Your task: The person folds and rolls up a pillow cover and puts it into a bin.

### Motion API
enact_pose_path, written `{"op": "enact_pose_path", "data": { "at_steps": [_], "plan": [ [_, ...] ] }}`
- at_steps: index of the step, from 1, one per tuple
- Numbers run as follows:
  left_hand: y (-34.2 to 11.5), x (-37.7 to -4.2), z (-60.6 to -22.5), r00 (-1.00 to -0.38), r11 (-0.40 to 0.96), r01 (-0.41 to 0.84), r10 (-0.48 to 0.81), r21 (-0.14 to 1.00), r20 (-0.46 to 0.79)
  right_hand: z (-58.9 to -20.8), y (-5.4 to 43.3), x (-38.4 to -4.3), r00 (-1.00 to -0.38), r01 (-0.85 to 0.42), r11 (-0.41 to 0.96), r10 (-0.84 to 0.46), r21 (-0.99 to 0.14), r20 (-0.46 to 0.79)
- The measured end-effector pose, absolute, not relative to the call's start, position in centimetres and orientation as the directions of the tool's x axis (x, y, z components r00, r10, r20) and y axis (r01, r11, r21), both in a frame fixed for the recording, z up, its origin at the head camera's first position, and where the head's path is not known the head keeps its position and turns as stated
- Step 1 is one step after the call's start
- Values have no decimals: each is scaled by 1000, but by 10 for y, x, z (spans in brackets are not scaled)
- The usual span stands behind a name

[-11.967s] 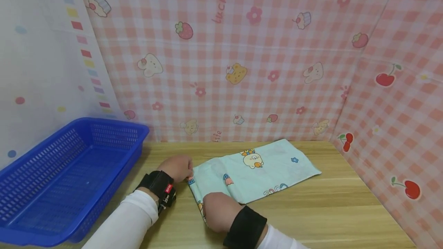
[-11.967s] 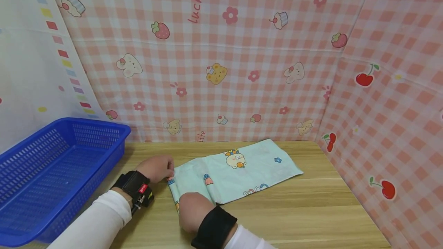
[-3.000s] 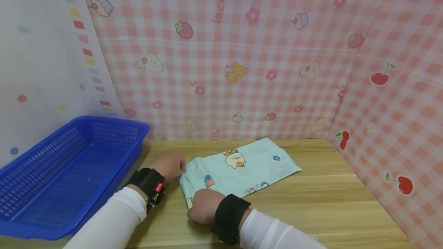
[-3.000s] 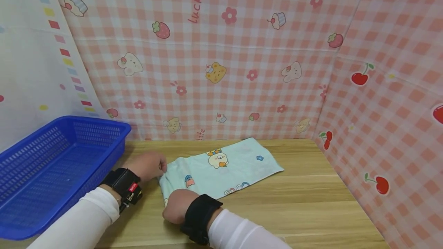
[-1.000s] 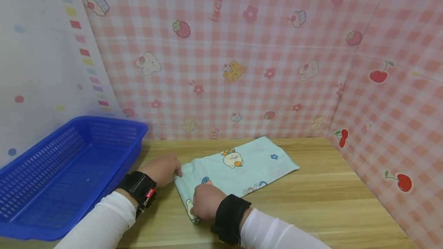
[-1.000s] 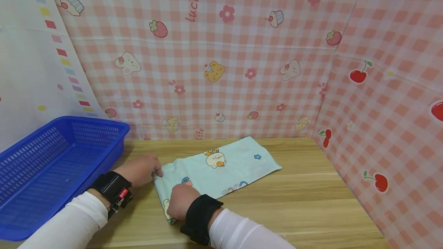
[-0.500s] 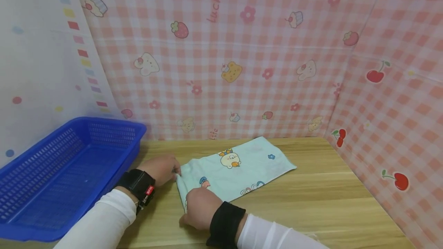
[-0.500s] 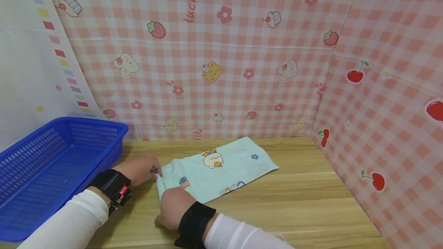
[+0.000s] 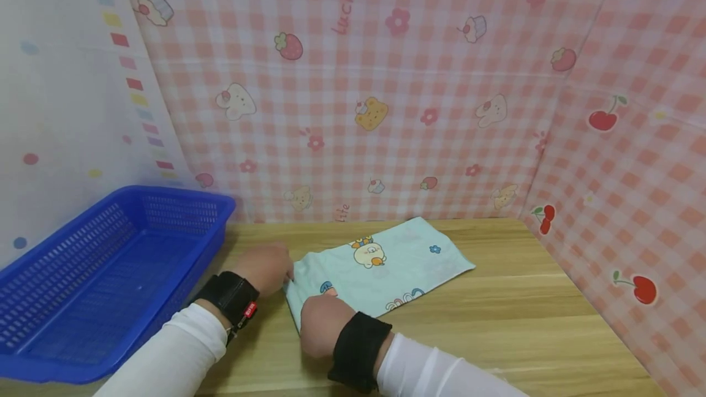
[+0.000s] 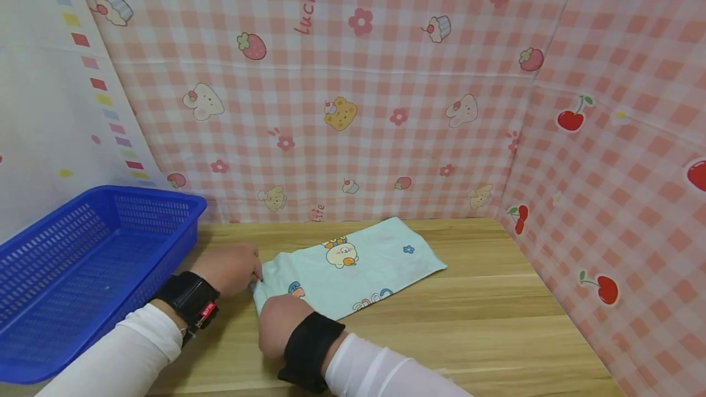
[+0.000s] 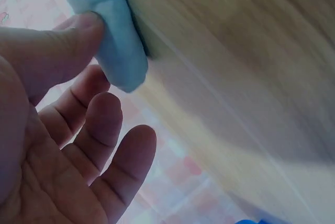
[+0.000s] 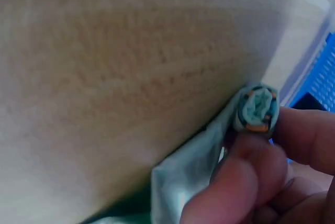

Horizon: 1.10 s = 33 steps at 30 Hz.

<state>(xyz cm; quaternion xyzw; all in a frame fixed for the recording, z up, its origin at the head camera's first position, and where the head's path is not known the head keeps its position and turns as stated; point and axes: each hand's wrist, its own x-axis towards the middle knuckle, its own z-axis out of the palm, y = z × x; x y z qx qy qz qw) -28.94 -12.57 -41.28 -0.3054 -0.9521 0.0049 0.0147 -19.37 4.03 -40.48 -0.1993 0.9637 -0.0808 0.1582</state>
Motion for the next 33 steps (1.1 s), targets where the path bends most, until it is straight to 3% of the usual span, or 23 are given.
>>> {"op": "enact_pose_path", "data": {
  "at_steps": [10,16,26,33],
  "plan": [
    [-120,-289,-413,-841,829,539,538,151,52,-409,61,-208,-832,-221,862,-411,-456,-372],
    [-126,-285,-414,-817,805,573,576,153,26,-408,64,-209,-812,-128,809,-417,-574,-407],
    [-127,-278,-412,-754,750,657,652,74,80,-409,56,-205,-861,-219,880,-378,-422,-340],
    [-125,-277,-414,-765,761,644,641,77,64,-408,57,-205,-860,-282,896,-395,-343,-324]
  ]
}}
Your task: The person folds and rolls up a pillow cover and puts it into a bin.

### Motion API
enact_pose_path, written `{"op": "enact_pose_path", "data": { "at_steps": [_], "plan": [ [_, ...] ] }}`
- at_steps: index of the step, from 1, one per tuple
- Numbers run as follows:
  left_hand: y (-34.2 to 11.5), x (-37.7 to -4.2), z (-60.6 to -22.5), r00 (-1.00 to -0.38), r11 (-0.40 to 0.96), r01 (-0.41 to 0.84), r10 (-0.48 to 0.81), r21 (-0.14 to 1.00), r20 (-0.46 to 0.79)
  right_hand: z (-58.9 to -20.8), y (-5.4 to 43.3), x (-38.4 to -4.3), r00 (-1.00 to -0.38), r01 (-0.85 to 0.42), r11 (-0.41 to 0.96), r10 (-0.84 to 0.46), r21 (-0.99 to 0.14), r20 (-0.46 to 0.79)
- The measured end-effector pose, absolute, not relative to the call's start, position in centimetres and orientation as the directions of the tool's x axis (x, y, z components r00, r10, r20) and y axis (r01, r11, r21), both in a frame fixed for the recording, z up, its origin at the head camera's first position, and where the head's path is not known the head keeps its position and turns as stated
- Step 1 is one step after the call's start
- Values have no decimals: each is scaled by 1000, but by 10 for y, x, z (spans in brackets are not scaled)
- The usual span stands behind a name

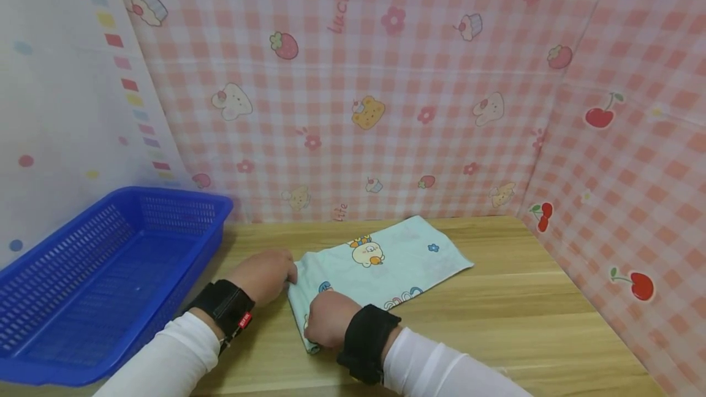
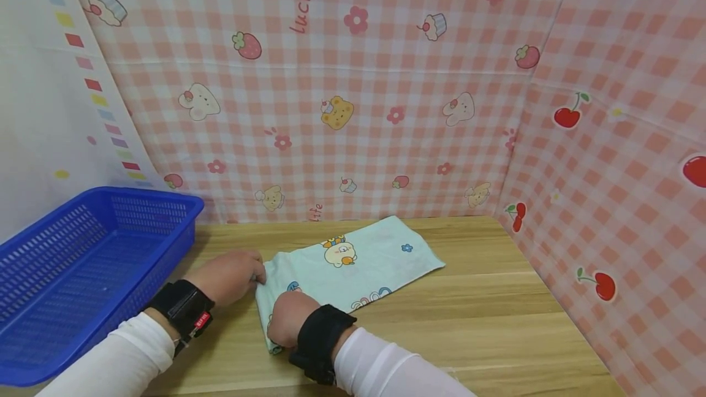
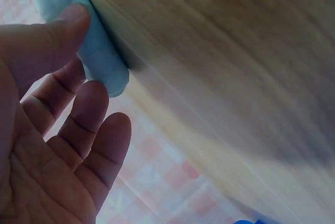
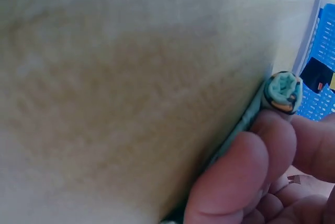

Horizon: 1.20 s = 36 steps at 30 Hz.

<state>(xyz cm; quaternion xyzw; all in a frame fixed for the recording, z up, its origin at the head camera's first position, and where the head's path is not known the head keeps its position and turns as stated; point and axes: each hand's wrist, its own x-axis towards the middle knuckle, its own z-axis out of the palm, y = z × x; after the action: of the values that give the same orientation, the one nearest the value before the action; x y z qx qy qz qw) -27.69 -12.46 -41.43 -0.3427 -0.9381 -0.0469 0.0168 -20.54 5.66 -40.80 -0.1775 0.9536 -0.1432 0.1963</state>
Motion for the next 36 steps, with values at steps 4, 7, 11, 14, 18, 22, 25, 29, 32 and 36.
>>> {"op": "enact_pose_path", "data": {
  "at_steps": [4,7,11,14,18,22,25,29,32,36],
  "plan": [
    [-124,-277,-413,-755,753,656,653,56,53,-408,58,-207,-859,-238,899,-371,-367,-352],
    [-120,-280,-411,-750,750,661,660,34,27,-410,60,-209,-866,-172,898,-333,-404,-373],
    [-112,-284,-407,-775,776,631,631,-3,-39,-413,60,-211,-883,-198,888,-345,-415,-318],
    [-105,-285,-404,-802,803,596,593,-25,-66,-412,58,-208,-890,-275,879,-386,-390,-242],
    [-97,-284,-401,-836,837,547,544,-16,-70,-409,49,-200,-890,-330,886,-407,-325,-206],
    [-96,-287,-403,-853,855,517,518,28,-59,-408,42,-194,-898,-306,893,-386,-330,-211],
    [-100,-288,-408,-850,850,522,525,63,-34,-409,41,-190,-902,-309,891,-386,-331,-195],
    [-108,-285,-411,-831,829,552,556,86,-24,-410,40,-188,-901,-332,898,-393,-288,-185],
    [-114,-281,-411,-801,799,596,599,85,-15,-409,41,-189,-902,-323,902,-385,-286,-196],
    [-120,-278,-413,-759,757,650,651,63,14,-412,42,-192,-902,-314,901,-381,-298,-202]
  ]
}}
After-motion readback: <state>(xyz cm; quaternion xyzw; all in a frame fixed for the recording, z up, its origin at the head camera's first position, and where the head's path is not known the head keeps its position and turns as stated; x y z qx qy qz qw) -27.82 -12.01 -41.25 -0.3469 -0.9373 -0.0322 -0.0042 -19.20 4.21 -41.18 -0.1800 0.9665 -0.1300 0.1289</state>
